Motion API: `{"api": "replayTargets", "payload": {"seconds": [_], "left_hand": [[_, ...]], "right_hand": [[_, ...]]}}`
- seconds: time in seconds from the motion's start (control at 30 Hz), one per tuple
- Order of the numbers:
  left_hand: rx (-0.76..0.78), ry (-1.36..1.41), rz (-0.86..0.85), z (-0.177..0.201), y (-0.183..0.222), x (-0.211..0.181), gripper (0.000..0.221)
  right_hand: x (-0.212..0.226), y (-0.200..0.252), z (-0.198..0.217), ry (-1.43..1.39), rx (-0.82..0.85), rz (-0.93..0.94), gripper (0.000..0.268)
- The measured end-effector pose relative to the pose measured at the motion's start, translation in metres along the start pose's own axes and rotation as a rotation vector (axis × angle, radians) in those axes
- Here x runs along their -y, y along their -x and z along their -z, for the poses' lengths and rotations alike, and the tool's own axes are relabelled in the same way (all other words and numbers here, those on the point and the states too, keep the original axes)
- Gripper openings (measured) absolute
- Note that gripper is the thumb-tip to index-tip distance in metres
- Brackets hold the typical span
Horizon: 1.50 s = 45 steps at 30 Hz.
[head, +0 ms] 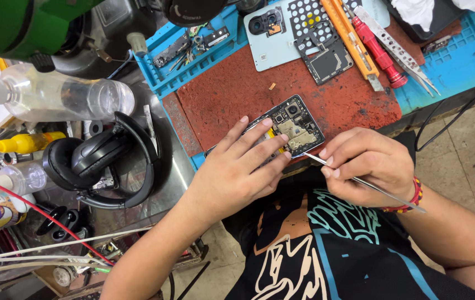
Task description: The person works on the internal components of a disassembled phone on a repair bench, using a probe to disconnect or reconnect internal cables and then cleaning parts of the device with a cloth.
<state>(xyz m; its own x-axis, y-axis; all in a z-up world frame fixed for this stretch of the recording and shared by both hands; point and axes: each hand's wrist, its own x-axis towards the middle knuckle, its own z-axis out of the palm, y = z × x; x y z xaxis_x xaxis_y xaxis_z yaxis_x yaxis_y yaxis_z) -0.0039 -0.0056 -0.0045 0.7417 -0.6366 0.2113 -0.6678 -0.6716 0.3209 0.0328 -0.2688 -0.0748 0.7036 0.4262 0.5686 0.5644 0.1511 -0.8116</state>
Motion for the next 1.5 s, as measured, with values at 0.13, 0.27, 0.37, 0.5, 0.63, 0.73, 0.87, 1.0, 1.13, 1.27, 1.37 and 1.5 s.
{"api": "replayTargets", "payload": {"seconds": [0.13, 0.27, 0.37, 0.5, 0.63, 0.73, 0.87, 1.0, 1.13, 1.27, 1.37, 1.5], "left_hand": [[0.003, 0.034, 0.020, 0.003, 0.001, 0.000, 0.033], [-0.013, -0.008, 0.026, 0.004, 0.004, -0.004, 0.028], [-0.032, -0.055, 0.053, 0.007, 0.012, -0.010, 0.028], [-0.045, -0.118, 0.121, 0.005, 0.022, -0.024, 0.027], [-0.074, -0.153, 0.218, 0.001, 0.031, -0.034, 0.030], [-0.153, -0.080, 0.326, -0.003, 0.037, -0.037, 0.030], [-0.218, -0.058, 0.389, -0.004, 0.047, -0.035, 0.034], [-0.214, -0.064, 0.397, -0.005, 0.052, -0.033, 0.034], [-0.215, -0.059, 0.406, -0.007, 0.051, -0.032, 0.045], [-0.251, -0.030, 0.451, -0.008, 0.058, -0.026, 0.056], [-0.262, 0.007, 0.498, -0.007, 0.067, -0.022, 0.063], [-0.299, 0.031, 0.549, -0.010, 0.082, -0.024, 0.071]], "right_hand": [[0.000, 0.003, 0.002, -0.019, -0.029, -0.008, 0.026], [0.002, 0.005, 0.002, -0.005, -0.057, -0.040, 0.026], [0.004, 0.006, 0.001, 0.017, -0.069, -0.049, 0.025], [0.003, 0.006, 0.000, 0.042, -0.081, -0.042, 0.024], [0.004, 0.010, -0.002, 0.088, -0.078, -0.042, 0.024], [0.004, 0.011, -0.001, 0.094, -0.079, -0.036, 0.021], [0.010, 0.005, -0.003, 0.139, -0.108, -0.049, 0.019], [0.010, 0.000, -0.011, 0.181, -0.149, 0.009, 0.012], [0.004, 0.004, -0.009, 0.307, -0.074, 0.057, 0.012], [0.001, 0.012, -0.007, 0.335, -0.052, 0.040, 0.011], [0.002, 0.012, -0.008, 0.281, -0.091, -0.001, 0.010], [0.005, 0.011, -0.009, 0.253, -0.137, -0.046, 0.011]]}}
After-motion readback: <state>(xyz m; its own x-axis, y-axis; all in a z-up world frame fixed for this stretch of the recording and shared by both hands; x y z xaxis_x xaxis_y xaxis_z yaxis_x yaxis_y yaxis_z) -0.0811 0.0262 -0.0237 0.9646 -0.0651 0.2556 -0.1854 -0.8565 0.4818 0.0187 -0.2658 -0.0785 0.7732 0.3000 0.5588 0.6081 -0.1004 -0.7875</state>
